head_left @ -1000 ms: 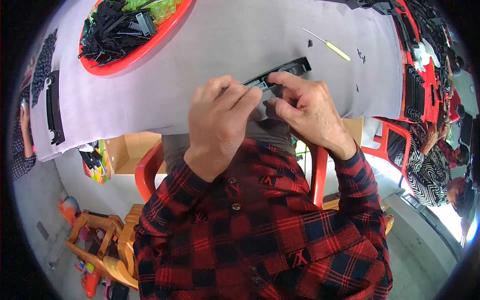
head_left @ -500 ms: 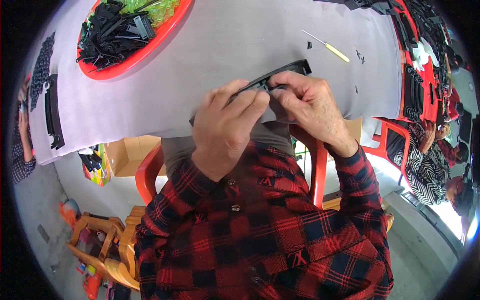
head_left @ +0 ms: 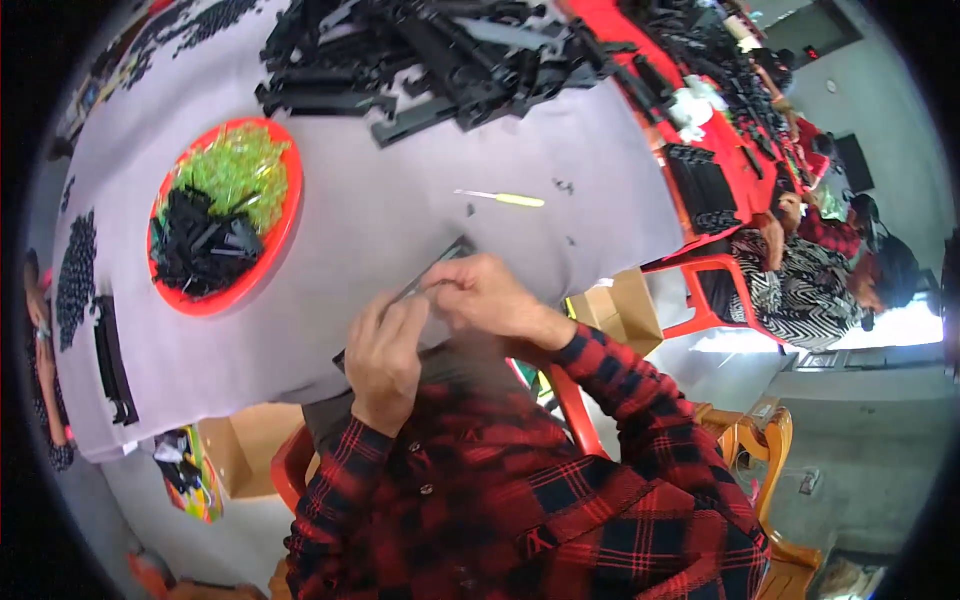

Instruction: The person assembles small plastic and metal components by inserting metal pins and small black components into a black plastic housing, using tweezers to manipulate the parts.

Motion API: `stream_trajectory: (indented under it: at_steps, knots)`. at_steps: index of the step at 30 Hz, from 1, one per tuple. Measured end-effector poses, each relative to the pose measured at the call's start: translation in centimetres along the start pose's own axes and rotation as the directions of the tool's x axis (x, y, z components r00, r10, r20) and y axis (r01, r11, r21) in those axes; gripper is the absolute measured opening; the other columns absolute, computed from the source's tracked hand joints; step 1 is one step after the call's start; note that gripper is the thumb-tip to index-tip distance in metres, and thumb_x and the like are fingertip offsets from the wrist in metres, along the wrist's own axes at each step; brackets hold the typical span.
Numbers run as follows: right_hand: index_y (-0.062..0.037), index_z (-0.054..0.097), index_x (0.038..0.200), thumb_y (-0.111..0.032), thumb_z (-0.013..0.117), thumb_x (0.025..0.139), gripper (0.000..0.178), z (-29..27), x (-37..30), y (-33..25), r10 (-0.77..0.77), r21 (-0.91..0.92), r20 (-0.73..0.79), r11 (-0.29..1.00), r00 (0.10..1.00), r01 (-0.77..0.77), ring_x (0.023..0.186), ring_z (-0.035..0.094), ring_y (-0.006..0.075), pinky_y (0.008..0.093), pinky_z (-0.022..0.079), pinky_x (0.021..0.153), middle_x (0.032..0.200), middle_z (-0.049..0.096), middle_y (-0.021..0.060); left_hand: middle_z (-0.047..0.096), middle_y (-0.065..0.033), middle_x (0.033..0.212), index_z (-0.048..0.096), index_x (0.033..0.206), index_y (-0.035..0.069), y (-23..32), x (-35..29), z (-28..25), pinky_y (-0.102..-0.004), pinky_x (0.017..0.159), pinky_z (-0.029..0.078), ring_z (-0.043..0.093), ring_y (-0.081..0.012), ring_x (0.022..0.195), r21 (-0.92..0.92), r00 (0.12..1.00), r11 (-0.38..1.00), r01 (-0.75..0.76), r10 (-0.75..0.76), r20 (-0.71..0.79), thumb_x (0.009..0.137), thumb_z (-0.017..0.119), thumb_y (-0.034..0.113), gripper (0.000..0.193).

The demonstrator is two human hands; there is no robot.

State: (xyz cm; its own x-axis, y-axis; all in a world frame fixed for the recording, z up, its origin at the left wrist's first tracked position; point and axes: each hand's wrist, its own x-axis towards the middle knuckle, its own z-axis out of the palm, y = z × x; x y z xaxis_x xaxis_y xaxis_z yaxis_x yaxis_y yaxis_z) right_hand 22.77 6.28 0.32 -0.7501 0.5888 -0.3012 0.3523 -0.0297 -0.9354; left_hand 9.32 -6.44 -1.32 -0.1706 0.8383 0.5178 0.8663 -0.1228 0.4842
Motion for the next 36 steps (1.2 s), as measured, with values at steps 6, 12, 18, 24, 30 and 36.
stream_trajectory:
  at_steps: [6,12,18,24,30,36]
  knots:
    - [0.0012,0.068,0.096,-0.01,0.056,0.09,0.017,0.1,0.7,0.7,-0.078,0.042,0.004,0.996,0.997,0.078,0.056,0.055,0.0072,0.0245,0.046,0.053,0.066,0.059,0.0004,0.065,-0.0081,0.095,0.068,0.106,0.004,-0.9,-0.5,1.1,-0.0419,0.084,0.048,0.061,-0.0301,0.103,0.068,0.997,0.997,-0.023,0.027,-0.067,0.08,0.057,0.002,0.028]
    - [0.0007,0.069,0.092,-0.009,0.059,0.088,0.014,0.3,0.9,1.6,-0.123,0.116,-0.044,0.985,0.991,0.127,0.054,0.056,0.0073,0.0243,0.046,0.053,0.067,0.062,0.0,0.065,-0.0129,0.095,0.066,0.108,0.001,-1.0,-0.8,2.1,-0.0444,0.085,0.047,0.061,-0.0341,0.103,0.082,0.991,0.995,-0.054,0.064,-0.118,0.079,0.059,-0.003,0.031]
    - [-0.0008,0.068,0.092,-0.014,0.057,0.088,0.018,0.1,1.2,1.8,-0.171,0.12,-0.015,0.978,0.985,0.172,0.056,0.052,0.0066,0.0234,0.042,0.052,0.068,0.06,0.0004,0.064,-0.0096,0.097,0.066,0.11,0.002,-1.4,-0.9,2.4,-0.045,0.087,0.046,0.059,-0.0322,0.106,0.1,0.994,0.994,-0.05,0.059,-0.094,0.081,0.057,0.001,0.031]
    - [-0.0005,0.069,0.093,-0.012,0.059,0.089,0.015,-0.1,1.3,1.9,-0.15,0.145,-0.013,0.978,0.989,0.15,0.054,0.053,0.0065,0.023,0.043,0.053,0.067,0.06,-0.0007,0.063,-0.01,0.097,0.065,0.112,0.002,-1.5,-0.8,2.5,-0.0448,0.088,0.045,0.059,-0.0327,0.106,0.095,0.995,0.994,-0.051,0.059,-0.083,0.081,0.056,0.0,0.032]
    - [-0.0003,0.069,0.092,-0.01,0.059,0.089,0.014,0.3,0.8,1.5,-0.146,0.141,-0.011,0.979,0.989,0.146,0.053,0.054,0.006,0.0235,0.044,0.052,0.067,0.061,-0.0015,0.064,-0.0099,0.096,0.066,0.11,0.002,-1.7,-1.3,2.6,-0.0451,0.088,0.045,0.06,-0.0322,0.105,0.077,0.992,0.996,-0.049,0.057,-0.11,0.081,0.056,0.001,0.03]
    - [-0.0019,0.069,0.096,-0.011,0.059,0.09,0.014,0.5,0.6,1.4,-0.124,0.148,0.027,0.982,0.992,0.119,0.055,0.053,0.0055,0.0232,0.044,0.052,0.067,0.06,-0.0019,0.064,-0.0083,0.096,0.068,0.111,0.005,-1.8,-2.0,2.4,-0.044,0.088,0.046,0.06,-0.0307,0.105,0.091,0.992,0.996,-0.025,0.036,-0.121,0.08,0.056,0.001,0.033]
